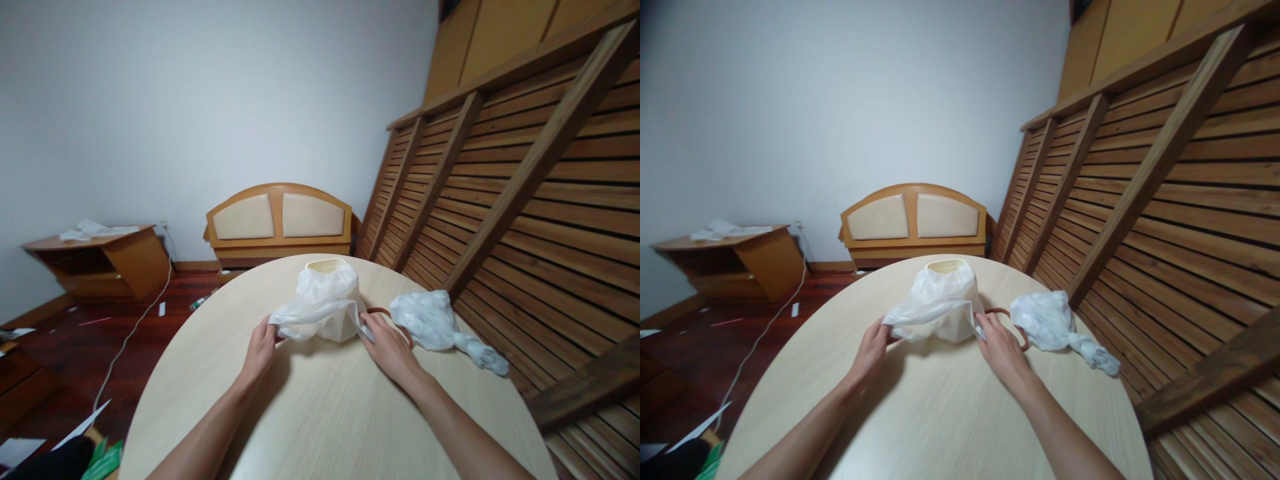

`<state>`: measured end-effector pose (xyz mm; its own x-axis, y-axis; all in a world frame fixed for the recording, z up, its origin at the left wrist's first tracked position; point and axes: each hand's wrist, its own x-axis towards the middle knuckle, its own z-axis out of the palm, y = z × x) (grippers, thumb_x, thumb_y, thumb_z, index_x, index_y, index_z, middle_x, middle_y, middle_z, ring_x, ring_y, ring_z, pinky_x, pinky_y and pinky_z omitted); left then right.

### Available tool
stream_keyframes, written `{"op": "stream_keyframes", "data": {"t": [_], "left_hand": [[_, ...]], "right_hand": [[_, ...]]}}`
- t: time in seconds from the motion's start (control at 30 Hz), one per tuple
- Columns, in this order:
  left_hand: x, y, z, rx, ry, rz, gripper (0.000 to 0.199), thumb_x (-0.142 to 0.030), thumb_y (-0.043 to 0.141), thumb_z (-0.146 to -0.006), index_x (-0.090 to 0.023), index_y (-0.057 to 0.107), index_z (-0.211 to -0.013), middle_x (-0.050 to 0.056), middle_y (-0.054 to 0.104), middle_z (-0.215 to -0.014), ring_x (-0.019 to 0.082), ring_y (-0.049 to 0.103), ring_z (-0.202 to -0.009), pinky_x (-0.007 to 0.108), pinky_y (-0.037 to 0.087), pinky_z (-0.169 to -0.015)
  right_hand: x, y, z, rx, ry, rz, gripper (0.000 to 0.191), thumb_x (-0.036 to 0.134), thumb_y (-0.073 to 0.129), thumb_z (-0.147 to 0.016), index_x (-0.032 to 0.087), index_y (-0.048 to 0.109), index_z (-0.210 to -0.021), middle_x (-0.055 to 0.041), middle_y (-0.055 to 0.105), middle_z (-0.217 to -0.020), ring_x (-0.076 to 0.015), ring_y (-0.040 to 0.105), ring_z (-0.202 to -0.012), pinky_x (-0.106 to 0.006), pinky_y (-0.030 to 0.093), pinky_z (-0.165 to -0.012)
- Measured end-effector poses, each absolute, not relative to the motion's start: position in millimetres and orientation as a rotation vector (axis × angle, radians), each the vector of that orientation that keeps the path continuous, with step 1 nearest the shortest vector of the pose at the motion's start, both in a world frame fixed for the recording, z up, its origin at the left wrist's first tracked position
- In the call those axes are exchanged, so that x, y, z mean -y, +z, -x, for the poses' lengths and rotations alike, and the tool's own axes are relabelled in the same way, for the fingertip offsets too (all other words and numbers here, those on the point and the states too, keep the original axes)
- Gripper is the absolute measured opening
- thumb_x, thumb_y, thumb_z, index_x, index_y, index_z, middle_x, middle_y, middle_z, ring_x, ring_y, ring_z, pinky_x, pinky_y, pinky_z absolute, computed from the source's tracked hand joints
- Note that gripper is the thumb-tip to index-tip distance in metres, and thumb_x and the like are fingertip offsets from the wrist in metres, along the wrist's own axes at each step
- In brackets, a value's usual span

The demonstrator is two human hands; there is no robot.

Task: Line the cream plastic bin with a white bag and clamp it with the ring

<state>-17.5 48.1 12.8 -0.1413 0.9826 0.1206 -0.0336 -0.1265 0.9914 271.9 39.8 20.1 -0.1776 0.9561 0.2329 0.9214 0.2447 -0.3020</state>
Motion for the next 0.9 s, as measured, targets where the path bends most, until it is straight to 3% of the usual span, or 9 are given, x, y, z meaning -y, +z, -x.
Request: {"op": "stream_keyframes", "data": {"t": [0.2,0.33,0.4,0.57,0.67,0.73,0.8,0.9], "left_hand": [[-54.2,25.4,29.7,-1.181,1.488,-0.805,0.016,-0.028,0.058,-0.081,-0.015,0.063,-0.088,0.001,0.067,-0.07,0.013,0.063,-0.055,0.024,0.054,-0.059],[-55.0,33.7,34.7,-1.142,1.479,-0.642,0.011,-0.012,0.049,-0.085,-0.013,0.06,-0.084,0.004,0.067,-0.069,0.011,0.063,-0.052,0.023,0.056,-0.057],[-54.8,37.1,37.8,-1.126,1.495,-0.601,0.013,-0.009,0.047,-0.086,-0.013,0.059,-0.082,0.004,0.065,-0.068,0.009,0.062,-0.051,0.021,0.056,-0.057],[-56.4,43.2,50.0,-1.14,1.625,-0.574,0.017,-0.006,0.049,-0.08,-0.014,0.062,-0.088,0.003,0.068,-0.074,0.008,0.061,-0.051,0.019,0.054,-0.054],[-58.3,44.4,56.1,-1.17,1.738,-0.557,0.029,-0.006,0.047,-0.078,-0.017,0.066,-0.097,0.001,0.07,-0.083,0.007,0.062,-0.057,0.019,0.055,-0.061],[-58.3,44.6,56.3,-1.176,1.786,-0.55,0.032,-0.008,0.046,-0.08,-0.02,0.067,-0.101,0.0,0.071,-0.089,0.007,0.065,-0.065,0.02,0.056,-0.066],[-56.5,45.5,53.4,-1.162,1.802,-0.554,0.032,-0.011,0.045,-0.081,-0.021,0.067,-0.103,0.001,0.071,-0.093,0.009,0.068,-0.072,0.021,0.057,-0.069],[-51.2,50.0,47.4,-1.123,1.775,-0.589,0.038,-0.012,0.046,-0.079,-0.023,0.066,-0.11,0.002,0.072,-0.095,0.012,0.07,-0.072,0.023,0.057,-0.067]], "right_hand": [[-35.6,17.3,-288.9,2.102,0.134,1.67,0.027,0.024,0.069,-0.076,0.018,0.065,-0.102,-0.0129,0.059,-0.123,-0.0294,0.06,-0.111,-0.039,0.047,-0.091],[-41.5,12.0,-295.6,1.987,0.3,1.615,0.004,0.024,0.062,-0.078,0.021,0.063,-0.077,-0.0067,0.068,-0.088,-0.0268,0.064,-0.092,-0.037,0.047,-0.081],[-45.0,13.1,-297.9,1.931,0.365,1.579,0.009,0.027,0.057,-0.081,0.021,0.062,-0.078,-0.0036,0.068,-0.078,-0.0235,0.065,-0.081,-0.033,0.047,-0.074],[-48.6,25.6,-311.2,1.646,0.529,1.375,0.021,0.031,0.054,-0.079,0.018,0.062,-0.092,-0.002,0.069,-0.074,-0.0175,0.06,-0.063,-0.027,0.044,-0.058],[-49.0,31.9,-324.6,1.478,0.471,1.355,0.024,0.033,0.058,-0.076,0.018,0.062,-0.094,0.0071,0.049,-0.053,-0.0136,0.044,-0.047,-0.025,0.033,-0.048],[-49.3,33.7,-331.2,1.411,0.375,1.353,0.018,0.035,0.061,-0.075,0.02,0.06,-0.086,0.0088,0.041,-0.051,-0.0129,0.039,-0.046,-0.025,0.031,-0.048],[-49.4,34.3,-333.4,1.362,0.314,1.33,0.015,0.035,0.062,-0.073,0.023,0.053,-0.073,0.0066,0.044,-0.055,-0.0133,0.041,-0.051,-0.025,0.034,-0.051],[-48.1,36.4,-330.1,1.358,0.316,1.291,0.024,0.032,0.061,-0.071,0.024,0.041,-0.06,0.0043,0.044,-0.057,-0.0142,0.042,-0.057,-0.025,0.036,-0.054]]}}
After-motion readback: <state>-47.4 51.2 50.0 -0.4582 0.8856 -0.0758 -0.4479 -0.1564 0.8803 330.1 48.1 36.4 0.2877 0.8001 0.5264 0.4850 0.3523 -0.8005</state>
